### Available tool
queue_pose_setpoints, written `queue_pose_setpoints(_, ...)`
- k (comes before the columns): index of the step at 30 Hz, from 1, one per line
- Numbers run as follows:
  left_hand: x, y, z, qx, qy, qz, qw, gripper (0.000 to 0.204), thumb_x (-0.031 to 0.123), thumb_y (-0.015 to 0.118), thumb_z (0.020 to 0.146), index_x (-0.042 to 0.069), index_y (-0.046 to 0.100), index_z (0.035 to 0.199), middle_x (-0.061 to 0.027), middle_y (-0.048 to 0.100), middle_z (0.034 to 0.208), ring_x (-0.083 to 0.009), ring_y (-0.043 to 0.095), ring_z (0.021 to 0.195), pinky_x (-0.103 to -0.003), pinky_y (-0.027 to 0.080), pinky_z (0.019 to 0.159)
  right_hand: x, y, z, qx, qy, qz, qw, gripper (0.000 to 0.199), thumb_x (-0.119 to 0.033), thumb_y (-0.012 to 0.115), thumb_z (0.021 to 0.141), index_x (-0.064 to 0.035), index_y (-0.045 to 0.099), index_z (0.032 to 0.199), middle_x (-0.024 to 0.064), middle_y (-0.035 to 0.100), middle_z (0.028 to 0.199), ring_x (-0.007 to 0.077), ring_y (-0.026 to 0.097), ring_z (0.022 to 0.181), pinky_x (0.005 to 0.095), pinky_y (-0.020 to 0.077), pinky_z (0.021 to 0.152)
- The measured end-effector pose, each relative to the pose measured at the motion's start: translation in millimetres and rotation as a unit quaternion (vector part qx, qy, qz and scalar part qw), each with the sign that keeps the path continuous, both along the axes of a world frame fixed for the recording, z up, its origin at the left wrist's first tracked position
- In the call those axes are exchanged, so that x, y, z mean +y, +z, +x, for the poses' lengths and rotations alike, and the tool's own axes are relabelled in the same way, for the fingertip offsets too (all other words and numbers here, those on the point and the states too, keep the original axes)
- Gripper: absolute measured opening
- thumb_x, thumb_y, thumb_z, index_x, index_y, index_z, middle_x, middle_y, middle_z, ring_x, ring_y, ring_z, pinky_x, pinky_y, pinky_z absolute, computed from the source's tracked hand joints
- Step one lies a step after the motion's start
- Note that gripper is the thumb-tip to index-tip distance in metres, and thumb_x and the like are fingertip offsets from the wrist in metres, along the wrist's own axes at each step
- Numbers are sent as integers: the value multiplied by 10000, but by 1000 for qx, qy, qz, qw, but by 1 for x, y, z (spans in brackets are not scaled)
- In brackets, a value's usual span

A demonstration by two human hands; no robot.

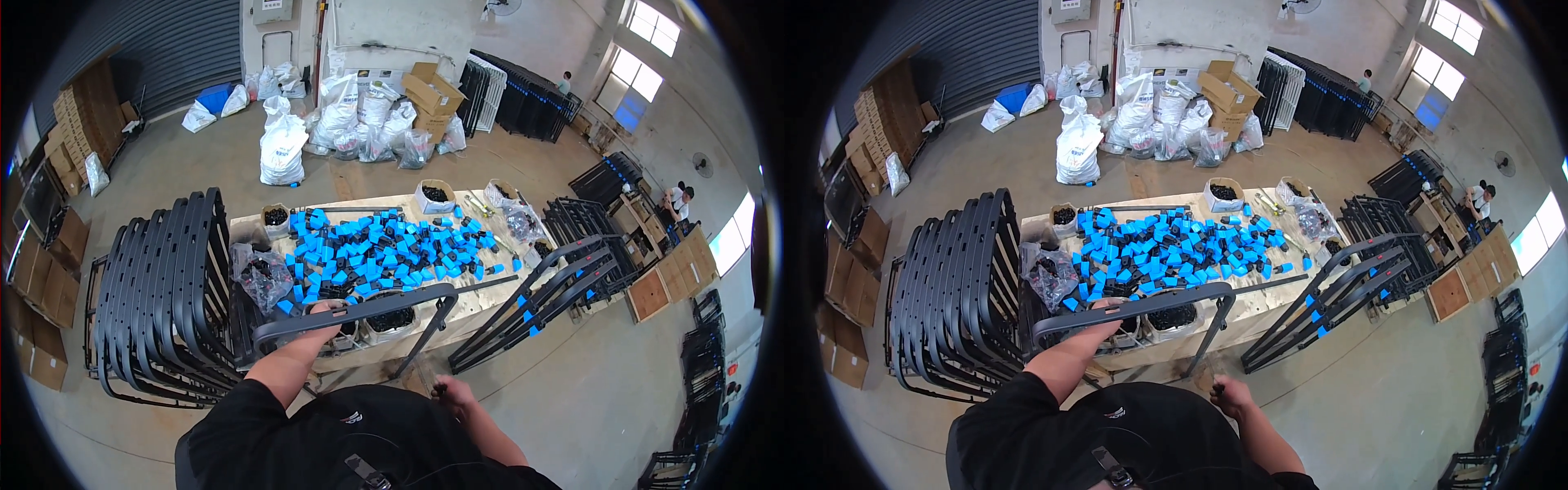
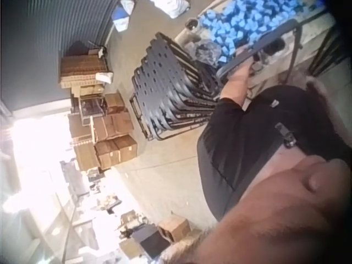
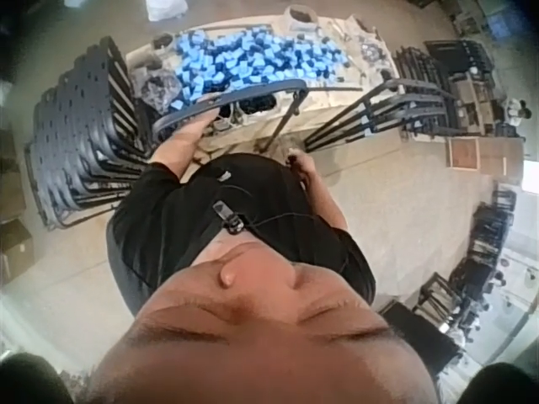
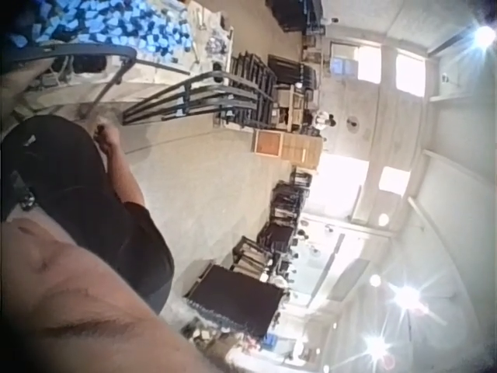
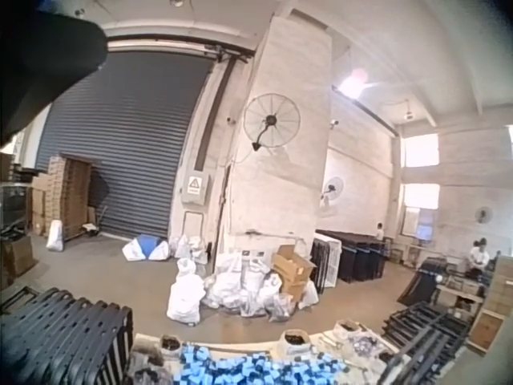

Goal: Assembling metal frame components by attaching blue plastic end caps and tightening fasteners using a tool.

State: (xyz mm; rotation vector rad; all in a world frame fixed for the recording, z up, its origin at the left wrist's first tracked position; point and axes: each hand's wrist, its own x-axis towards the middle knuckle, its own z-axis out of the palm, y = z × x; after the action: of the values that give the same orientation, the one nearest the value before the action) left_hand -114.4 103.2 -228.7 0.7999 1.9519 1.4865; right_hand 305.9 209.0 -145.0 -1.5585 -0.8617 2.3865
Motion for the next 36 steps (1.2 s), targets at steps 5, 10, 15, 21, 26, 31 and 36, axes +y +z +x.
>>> queue_pose_setpoints(5,-4,101,99,138,-165,-17,976,258,212,719,901,6,732,1056,-86,736,863,-144,690,715,-312,565,703,8,8,-40,111,62,2,992,281,-343,519,1012,-99,560,879,47,533,768,204,513,697,320,426,626)
queue_pose_setpoints(10,6,188,164,217,-303,47,927,454,294,757,879,-13,670,1202,-208,691,1010,-284,708,841,-370,569,782,7,61,-83,134,-2,-96,986,316,-349,490,1029,-66,555,906,67,562,810,183,481,657,302,384,563)
queue_pose_setpoints(15,-16,208,149,162,-419,-48,892,456,342,744,900,-1,661,1189,-192,677,987,-301,691,888,-387,558,801,31,31,-51,276,120,-178,937,264,-298,503,1016,-71,545,887,72,564,820,154,439,618,262,304,467)
queue_pose_setpoints(21,-42,256,140,211,-394,0,895,357,305,710,911,31,683,1140,-170,699,1043,-313,693,960,-396,552,841,51,20,-2,84,-45,-65,993,242,-291,558,990,-71,585,893,62,565,804,218,536,667,346,444,589)
queue_pose_setpoints(26,-24,307,136,267,-234,118,927,191,186,753,860,29,716,962,-141,714,937,-308,700,852,-386,561,768,97,17,6,49,-113,-32,992,283,-318,554,1005,-107,526,818,45,528,747,227,534,666,348,441,597)
queue_pose_setpoints(31,33,304,121,306,-35,-2,952,160,175,734,872,28,706,931,-139,691,883,-316,676,769,-392,541,707,171,12,2,149,-106,-70,981,268,-306,538,1017,-130,487,821,7,451,682,184,455,642,328,375,575)
queue_pose_setpoints(36,60,272,125,377,-30,-127,917,207,233,715,890,29,707,924,-155,691,870,-345,670,770,-423,533,723,250,17,-11,159,-88,-21,983,222,-269,532,1007,-118,529,844,23,507,721,197,512,682,359,420,632)
